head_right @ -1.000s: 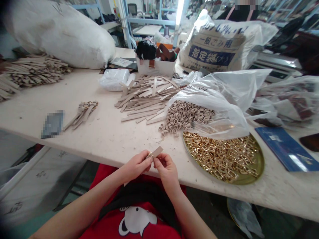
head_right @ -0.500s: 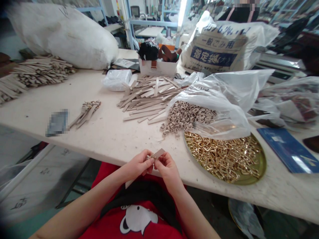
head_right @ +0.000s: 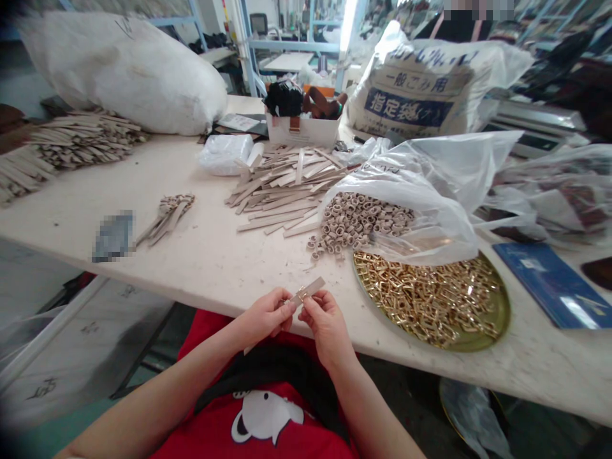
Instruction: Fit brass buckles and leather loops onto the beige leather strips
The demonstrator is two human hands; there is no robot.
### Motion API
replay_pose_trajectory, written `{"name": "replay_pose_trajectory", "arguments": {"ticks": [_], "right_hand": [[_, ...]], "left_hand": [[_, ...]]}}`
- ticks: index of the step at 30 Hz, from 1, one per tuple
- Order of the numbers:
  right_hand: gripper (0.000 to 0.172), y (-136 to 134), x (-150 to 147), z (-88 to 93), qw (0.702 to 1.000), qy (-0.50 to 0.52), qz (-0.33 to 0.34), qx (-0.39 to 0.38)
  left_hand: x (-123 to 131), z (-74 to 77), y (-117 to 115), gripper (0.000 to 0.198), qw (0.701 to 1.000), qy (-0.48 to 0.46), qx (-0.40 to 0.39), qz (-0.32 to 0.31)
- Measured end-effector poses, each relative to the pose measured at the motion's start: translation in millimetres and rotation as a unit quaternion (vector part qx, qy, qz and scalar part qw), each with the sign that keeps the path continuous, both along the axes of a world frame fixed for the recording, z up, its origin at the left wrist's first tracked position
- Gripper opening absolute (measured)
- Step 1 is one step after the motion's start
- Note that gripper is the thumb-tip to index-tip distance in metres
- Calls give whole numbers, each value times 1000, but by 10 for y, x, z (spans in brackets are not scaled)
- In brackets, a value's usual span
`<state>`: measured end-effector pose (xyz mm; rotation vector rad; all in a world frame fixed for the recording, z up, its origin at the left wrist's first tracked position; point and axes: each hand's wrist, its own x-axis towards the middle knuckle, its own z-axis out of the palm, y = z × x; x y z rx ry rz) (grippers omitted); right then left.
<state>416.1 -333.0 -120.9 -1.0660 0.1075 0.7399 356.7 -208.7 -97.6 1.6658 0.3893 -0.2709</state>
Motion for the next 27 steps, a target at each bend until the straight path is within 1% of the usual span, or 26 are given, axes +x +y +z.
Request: {"name": "replay_pose_trajectory", "arguments": {"ticks": [3, 6, 10, 12, 14, 16, 18, 21, 24, 27], "right_hand": [[17, 2, -30, 3, 999, -34, 39, -13], [18, 4, -70, -24, 996, -49, 73, -18], [21, -21, -50, -50, 988, -110, 39, -102], [21, -33, -21, -50, 985, -120, 31, -118], [20, -36, -3, -45, 991, -89, 43, -94], [18, -33, -5, -45, 996, -33, 59, -57], [17, -31, -21, -50, 997, 19, 76, -25], [19, -35, -43, -68, 993, 68, 97, 18], [19, -41, -48, -85, 989, 107, 96, 43], [18, -35, -59, -89, 986, 135, 86, 52]], "left_hand": [[22, -79, -19, 27, 1000, -18, -9, 19], [33, -131, -20, 22, 999, -24, -21, 30], [31, -103, -11, 22, 998, 3, -50, 31], [27, -79, -13, 24, 997, 16, -62, 37], [22, -72, -17, 25, 997, 23, -63, 37], [13, -82, -15, 26, 998, 21, -52, 29], [3, -97, -4, 28, 999, 14, -36, 22], [-8, -102, 16, 29, 999, 16, -11, 25], [-13, -90, 20, 29, 999, 29, -8, 25], [-14, -95, 5, 30, 999, 26, -33, 30]]}}
